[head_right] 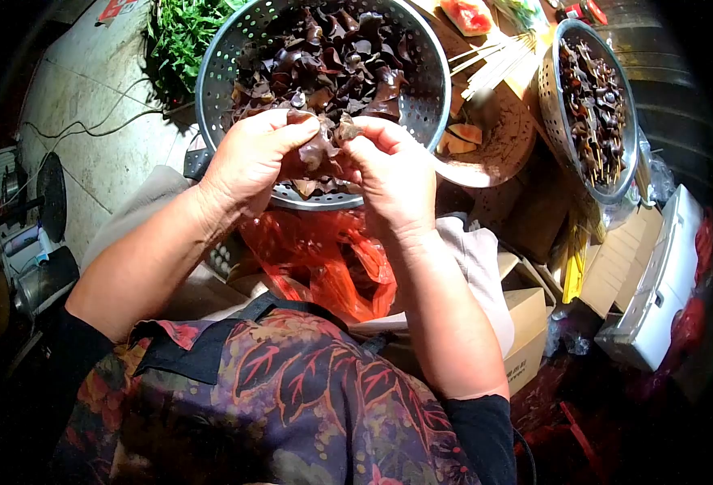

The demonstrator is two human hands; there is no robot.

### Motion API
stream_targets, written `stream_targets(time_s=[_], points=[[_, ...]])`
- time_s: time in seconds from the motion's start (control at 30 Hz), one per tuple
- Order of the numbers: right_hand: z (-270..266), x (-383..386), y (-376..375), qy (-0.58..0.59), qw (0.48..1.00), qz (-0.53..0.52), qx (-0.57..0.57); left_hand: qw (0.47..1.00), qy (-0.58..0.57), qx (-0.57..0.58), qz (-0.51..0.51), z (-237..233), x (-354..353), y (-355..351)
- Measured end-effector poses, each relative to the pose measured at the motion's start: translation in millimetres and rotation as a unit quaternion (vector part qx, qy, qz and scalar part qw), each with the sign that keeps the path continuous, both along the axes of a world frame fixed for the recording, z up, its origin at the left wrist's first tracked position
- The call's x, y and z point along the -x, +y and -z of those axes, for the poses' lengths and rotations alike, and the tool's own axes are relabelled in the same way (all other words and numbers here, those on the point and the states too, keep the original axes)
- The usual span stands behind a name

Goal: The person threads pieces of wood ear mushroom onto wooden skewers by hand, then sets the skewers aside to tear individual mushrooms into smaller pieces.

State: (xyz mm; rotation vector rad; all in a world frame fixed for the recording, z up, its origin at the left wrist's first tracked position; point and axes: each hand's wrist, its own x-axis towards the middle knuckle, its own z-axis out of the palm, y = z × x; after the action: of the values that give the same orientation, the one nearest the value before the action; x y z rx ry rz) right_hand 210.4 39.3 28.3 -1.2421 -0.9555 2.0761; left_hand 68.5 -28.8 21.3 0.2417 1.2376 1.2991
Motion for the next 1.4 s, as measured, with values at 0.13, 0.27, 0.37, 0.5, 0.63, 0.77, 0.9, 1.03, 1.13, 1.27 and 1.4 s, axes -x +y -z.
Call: stream_targets(time_s=[0.13, 0.27, 0.37, 0.5, 0.63, 0.77, 0.9, 1.03, 1.13, 1.27, 1.4], points=[[0, -4, 7, 0.000, 0.999, -0.032, 0.043, 0.996, 0.000, 0.003, 0.085, -6, 7, 0], [4, -7, 10, 0.012, 0.997, -0.054, 0.049, 0.989, 0.024, -0.030, 0.139, -12, 8, 0], [3, -7, 10, 0.017, 0.997, -0.053, 0.057, 0.993, 0.041, -0.026, 0.108, -10, 3, -1], [-3, -3, 7, -0.017, 0.997, -0.069, 0.039, 0.993, 0.094, -0.024, 0.066, -9, 2, -1], [1, -6, 9, 0.006, 0.996, -0.090, 0.023, 0.997, 0.008, -0.002, 0.073, -11, 6, -1], [7, -7, 8, 0.031, 0.997, -0.066, -0.002, 0.998, -0.053, 0.024, 0.026, -6, 4, -1], [5, -2, 2, 0.034, 0.999, -0.003, 0.010, 0.996, -0.093, 0.006, -0.011, 1, 0, -1], [4, -2, 2, 0.059, 0.997, 0.041, 0.009, 0.994, -0.098, 0.001, -0.046, 2, 1, -1], [1, -3, 5, 0.067, 0.995, 0.073, 0.005, 0.995, -0.086, -0.002, -0.051, 3, 4, -1], [4, -8, 12, 0.057, 0.993, 0.097, -0.025, 0.997, -0.063, 0.030, -0.031, 2, 8, 0], [2, -26, 38, -0.012, 0.979, 0.111, -0.172, 0.996, 0.076, 0.043, 0.016, 12, 27, 3]])
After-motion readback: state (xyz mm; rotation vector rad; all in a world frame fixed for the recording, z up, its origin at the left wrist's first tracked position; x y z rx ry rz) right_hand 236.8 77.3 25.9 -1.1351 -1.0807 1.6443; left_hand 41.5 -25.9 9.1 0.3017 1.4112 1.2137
